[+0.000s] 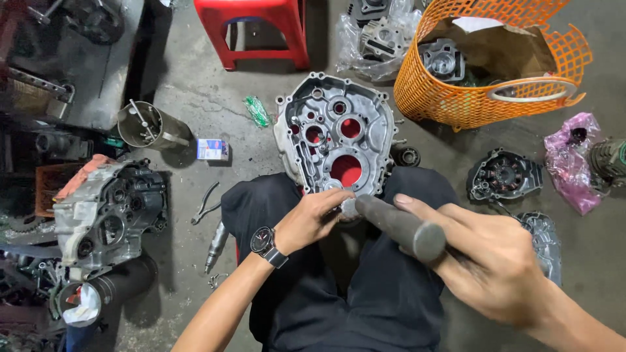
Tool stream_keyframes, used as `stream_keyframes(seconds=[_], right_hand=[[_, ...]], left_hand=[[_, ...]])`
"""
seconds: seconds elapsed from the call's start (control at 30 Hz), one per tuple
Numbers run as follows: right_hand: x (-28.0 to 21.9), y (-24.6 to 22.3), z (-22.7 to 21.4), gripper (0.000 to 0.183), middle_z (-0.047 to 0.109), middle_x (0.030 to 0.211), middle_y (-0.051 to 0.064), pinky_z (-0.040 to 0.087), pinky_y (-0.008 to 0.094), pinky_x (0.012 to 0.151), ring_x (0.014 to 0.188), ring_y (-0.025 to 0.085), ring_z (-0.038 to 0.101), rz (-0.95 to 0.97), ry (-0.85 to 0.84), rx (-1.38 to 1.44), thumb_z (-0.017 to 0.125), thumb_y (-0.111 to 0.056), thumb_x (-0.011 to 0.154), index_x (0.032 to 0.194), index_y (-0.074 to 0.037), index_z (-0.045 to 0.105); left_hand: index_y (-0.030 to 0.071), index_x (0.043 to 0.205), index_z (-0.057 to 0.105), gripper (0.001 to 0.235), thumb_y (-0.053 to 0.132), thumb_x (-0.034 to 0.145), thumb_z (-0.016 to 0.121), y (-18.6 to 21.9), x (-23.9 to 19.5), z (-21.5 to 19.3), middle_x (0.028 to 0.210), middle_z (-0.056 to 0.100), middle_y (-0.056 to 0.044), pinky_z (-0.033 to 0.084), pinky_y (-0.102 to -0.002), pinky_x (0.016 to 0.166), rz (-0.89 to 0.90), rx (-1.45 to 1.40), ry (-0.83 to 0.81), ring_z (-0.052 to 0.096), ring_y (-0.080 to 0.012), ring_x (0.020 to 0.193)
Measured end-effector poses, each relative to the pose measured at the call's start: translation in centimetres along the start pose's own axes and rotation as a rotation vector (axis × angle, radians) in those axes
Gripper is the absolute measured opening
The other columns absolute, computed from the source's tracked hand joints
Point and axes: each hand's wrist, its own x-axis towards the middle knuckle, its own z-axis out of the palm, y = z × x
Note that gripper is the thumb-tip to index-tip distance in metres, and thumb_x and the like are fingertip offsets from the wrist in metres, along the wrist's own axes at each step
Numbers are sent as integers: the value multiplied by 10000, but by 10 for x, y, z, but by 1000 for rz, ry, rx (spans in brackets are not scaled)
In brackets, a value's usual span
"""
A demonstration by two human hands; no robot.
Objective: The person sits on the floor with a motorcycle engine crankcase cover and hammers bearings and seals into its bores using a socket driver and mallet. They flip and reposition the cover, pick small parts from a parts tray, and press components into place by hand.
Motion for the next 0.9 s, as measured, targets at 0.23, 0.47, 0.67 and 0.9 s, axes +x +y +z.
stream_keyframes(seconds=[0.23, 0.47, 0.67, 0.9], right_hand=[[-14, 24, 31, 608, 674, 840, 75, 505, 332, 587, 670, 225, 665, -78, -8, -150, 804, -199, 766, 1342, -105, 635], [-4, 2, 9, 600, 680, 839, 74, 496, 333, 562, 635, 202, 665, -72, -24, -170, 805, -128, 755, 1342, -85, 685], [-15, 15, 25, 543, 674, 904, 100, 514, 321, 595, 671, 220, 668, -150, 139, -56, 761, -96, 736, 1265, -55, 649], [-9, 7, 20, 582, 645, 752, 99, 498, 370, 535, 576, 250, 646, 31, -63, -55, 807, -56, 736, 1307, -41, 692]], left_hand=[[13, 1300, 576, 503, -60, 813, 679, 4, 1, -1, 1232, 664, -181, 563, -383, 887, -25, 0, -27, 682, -375, 1066], [26, 1301, 577, 467, -51, 856, 695, -3, 2, 9, 1256, 667, -155, 574, -375, 891, 9, -19, -32, 693, -351, 1093], [6, 1303, 570, 535, -66, 783, 668, -1, 5, 10, 1241, 656, -178, 567, -397, 917, 33, 10, -13, 675, -381, 1106], [18, 1296, 575, 433, 9, 887, 716, 7, -1, 6, 1218, 668, -180, 559, -401, 898, 14, 26, -25, 679, -376, 1083]])
